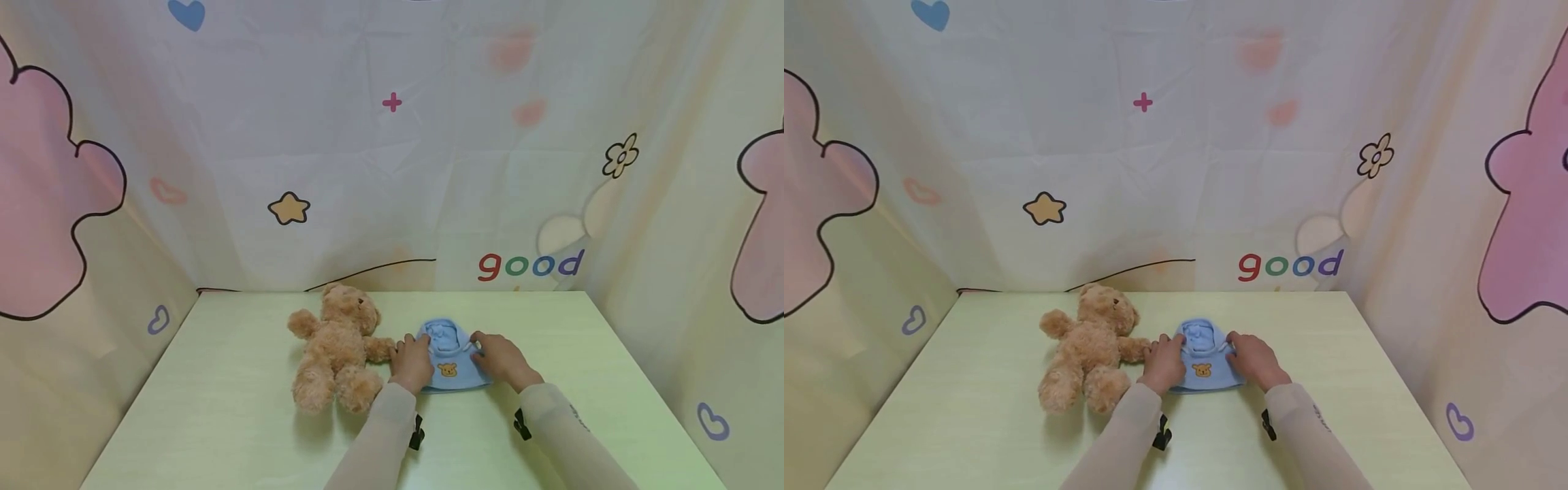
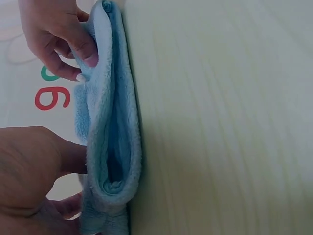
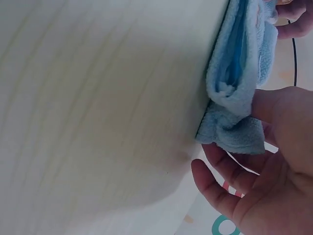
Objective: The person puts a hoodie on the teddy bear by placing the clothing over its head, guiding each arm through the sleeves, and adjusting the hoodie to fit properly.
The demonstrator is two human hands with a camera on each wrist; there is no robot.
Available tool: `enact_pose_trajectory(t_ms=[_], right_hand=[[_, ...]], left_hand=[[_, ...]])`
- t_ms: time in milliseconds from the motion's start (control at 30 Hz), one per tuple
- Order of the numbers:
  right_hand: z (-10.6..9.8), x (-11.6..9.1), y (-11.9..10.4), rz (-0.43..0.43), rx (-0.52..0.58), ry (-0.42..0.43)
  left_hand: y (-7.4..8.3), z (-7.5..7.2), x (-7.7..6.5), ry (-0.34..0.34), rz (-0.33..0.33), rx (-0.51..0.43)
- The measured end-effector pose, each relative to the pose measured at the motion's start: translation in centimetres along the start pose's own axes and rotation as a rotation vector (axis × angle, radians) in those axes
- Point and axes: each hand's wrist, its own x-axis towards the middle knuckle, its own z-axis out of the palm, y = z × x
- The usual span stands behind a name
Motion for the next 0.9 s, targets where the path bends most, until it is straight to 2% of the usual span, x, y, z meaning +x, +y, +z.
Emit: enact_pose_trajectory(t_ms=[133, 267, 400, 567, 900], right_hand=[[-0.1, -0.1, 0.0, -0.008, 0.012, 0.014], [-0.4, 0.0, 0.2, -0.010, 0.016, 0.054], [-1.0, 0.0, 0.3, -0.010, 0.030, 0.104], [-1.8, -0.3, 0.2, -0.018, 0.048, 0.112], [-3.6, -0.8, 0.0, -0.035, 0.021, 0.134]], left_hand=[[-0.1, 0.3, 0.1, 0.048, 0.012, -0.017], [0.1, 0.0, 0.1, 0.069, 0.029, -0.058], [0.5, -0.6, 0.1, 0.067, 0.031, -0.114], [1.0, -1.4, 0.1, 0.073, 0.035, -0.145], [2.1, -3.4, 0.0, 0.136, 0.101, -0.132]])
